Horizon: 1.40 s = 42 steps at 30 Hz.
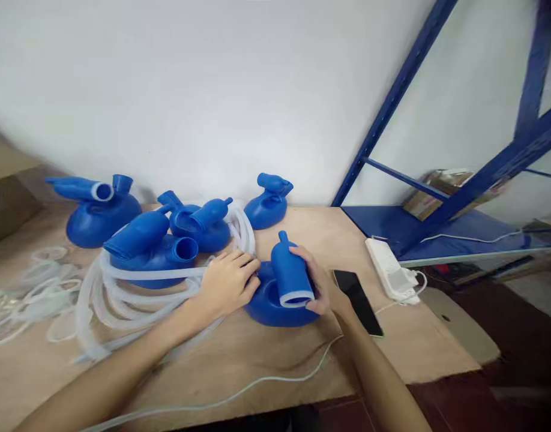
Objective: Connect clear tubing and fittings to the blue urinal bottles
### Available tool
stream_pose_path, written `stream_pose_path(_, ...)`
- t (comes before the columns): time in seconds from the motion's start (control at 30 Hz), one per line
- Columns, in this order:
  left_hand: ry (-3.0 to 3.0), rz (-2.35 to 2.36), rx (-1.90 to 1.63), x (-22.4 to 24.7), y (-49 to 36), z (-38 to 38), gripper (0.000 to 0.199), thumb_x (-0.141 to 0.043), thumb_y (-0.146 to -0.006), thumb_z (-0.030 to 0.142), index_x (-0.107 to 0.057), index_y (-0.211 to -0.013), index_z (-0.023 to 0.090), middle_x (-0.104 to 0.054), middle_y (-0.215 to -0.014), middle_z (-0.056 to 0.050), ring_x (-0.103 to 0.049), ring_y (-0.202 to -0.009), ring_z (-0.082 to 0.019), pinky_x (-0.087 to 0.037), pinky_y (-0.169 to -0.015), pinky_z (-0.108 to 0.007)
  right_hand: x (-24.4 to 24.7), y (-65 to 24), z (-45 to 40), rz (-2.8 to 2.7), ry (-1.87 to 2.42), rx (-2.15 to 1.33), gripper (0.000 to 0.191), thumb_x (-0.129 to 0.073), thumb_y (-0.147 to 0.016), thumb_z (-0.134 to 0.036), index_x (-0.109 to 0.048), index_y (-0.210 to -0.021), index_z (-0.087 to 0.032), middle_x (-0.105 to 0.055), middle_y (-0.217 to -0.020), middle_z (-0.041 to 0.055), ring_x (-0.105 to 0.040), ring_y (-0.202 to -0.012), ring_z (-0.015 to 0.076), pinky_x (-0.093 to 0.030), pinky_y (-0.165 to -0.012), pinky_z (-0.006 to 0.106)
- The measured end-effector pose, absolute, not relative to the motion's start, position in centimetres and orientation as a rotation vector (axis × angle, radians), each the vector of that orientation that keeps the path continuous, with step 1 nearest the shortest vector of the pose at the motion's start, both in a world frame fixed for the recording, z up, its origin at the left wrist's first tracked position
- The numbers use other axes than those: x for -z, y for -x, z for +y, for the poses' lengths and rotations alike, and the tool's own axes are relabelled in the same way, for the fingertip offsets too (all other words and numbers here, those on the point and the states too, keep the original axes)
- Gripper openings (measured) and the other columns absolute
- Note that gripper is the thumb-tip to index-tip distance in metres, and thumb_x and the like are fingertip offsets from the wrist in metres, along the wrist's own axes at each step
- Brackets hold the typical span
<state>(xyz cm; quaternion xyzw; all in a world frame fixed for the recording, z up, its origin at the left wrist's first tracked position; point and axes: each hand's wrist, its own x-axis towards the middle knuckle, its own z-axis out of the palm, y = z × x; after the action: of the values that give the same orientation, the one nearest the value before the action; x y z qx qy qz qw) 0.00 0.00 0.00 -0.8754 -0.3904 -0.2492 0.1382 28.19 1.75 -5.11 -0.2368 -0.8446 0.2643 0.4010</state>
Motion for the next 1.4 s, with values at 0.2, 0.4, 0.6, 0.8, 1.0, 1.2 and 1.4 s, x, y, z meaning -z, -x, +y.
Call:
stream_pose_path(0.2,2.461,-1.113,0.818,0.3,-0.3,-0.3,0.027,-0.058,-0.102,0.03,-0.069,-0.079,0.021,-0.072,-0.077,-0.001,-0.067,-0.08,-0.021,-0.046,-0.069,-0.037,5.7,-28.1,2.0,-2.123,0.617,-0.643,0.109,-0.057,-0.079,-0.091,-0.035,-0.163,-0.026,-0.043,-0.162,0.0168,-0.039,-0.151,0.0468,-0.03,-0.125,0.065)
stream_pose_path(0.4,2.381,-1.131,0.87,0.6,-0.5,-0.4,0.023,-0.057,-0.096,0.02,-0.063,-0.074,0.019,-0.068,-0.072,-0.002,-0.066,-0.076,-0.021,-0.043,-0.064,-0.035,6.6,-28.1,2.5,-2.117,0.602,-0.596,0.11,-0.059,-0.077,-0.092,-0.035,-0.164,-0.028,-0.044,-0.16,0.0154,-0.042,-0.148,0.047,-0.033,-0.124,0.063)
stream_pose_path(0.6,2.409,-1.021,0.845,0.7,0.1,-0.1,0.023,-0.054,-0.096,0.022,-0.061,-0.074,0.02,-0.065,-0.073,-0.004,-0.064,-0.076,-0.021,-0.051,-0.071,-0.034,5.6,-28.0,2.0,-2.115,0.57,-0.601,0.104,-0.054,-0.083,-0.089,-0.032,-0.165,-0.029,-0.044,-0.161,0.0152,-0.042,-0.149,0.0453,-0.034,-0.124,0.062)
stream_pose_path(0.8,2.493,-1.038,0.698,0.3,1.3,-0.6,0.025,-0.055,-0.103,0.035,-0.069,-0.105,0.015,-0.075,-0.099,-0.01,-0.072,-0.093,-0.026,-0.056,-0.074,-0.037,5.7,-28.0,2.3,-2.107,0.607,-0.638,0.109,-0.058,-0.079,-0.091,-0.035,-0.163,-0.025,-0.045,-0.159,0.0177,-0.048,-0.144,0.0458,-0.042,-0.118,0.06)
stream_pose_path(1.0,2.255,-1.14,0.409,-0.7,7.0,-3.6,0.057,-0.051,-0.107,0.047,-0.051,-0.152,0.013,-0.075,-0.126,-0.016,-0.076,-0.088,-0.026,-0.056,-0.067,-0.036,5.1,-27.8,2.1,-2.095,0.571,-0.629,0.102,-0.056,-0.083,-0.088,-0.037,-0.161,-0.025,-0.046,-0.158,0.0177,-0.052,-0.142,0.0448,-0.048,-0.113,0.057)
stream_pose_path(1.2,1.954,-1.182,0.373,-3.8,17.1,-5.9,0.037,-0.038,-0.107,0.025,-0.074,-0.101,0.019,-0.08,-0.096,-0.009,-0.071,-0.072,-0.026,-0.05,-0.063,-0.037,4.8,-27.3,1.7,-2.082,0.521,-0.559,0.099,-0.052,-0.085,-0.088,-0.037,-0.162,-0.027,-0.048,-0.158,0.016,-0.052,-0.142,0.0441,-0.046,-0.116,0.059)
stream_pose_path(1.4,1.579,-1.895,0.448,-6.8,24.3,-3.7,0.066,-0.031,-0.1,0.057,-0.075,-0.112,0.01,-0.071,-0.123,-0.024,-0.062,-0.117,-0.043,-0.054,-0.076,-0.045,4.8,-27.7,2.1,-2.13,0.52,-0.571,0.1,-0.052,-0.086,-0.086,-0.034,-0.162,-0.024,-0.046,-0.159,0.0182,-0.05,-0.144,0.044,-0.044,-0.118,0.057)
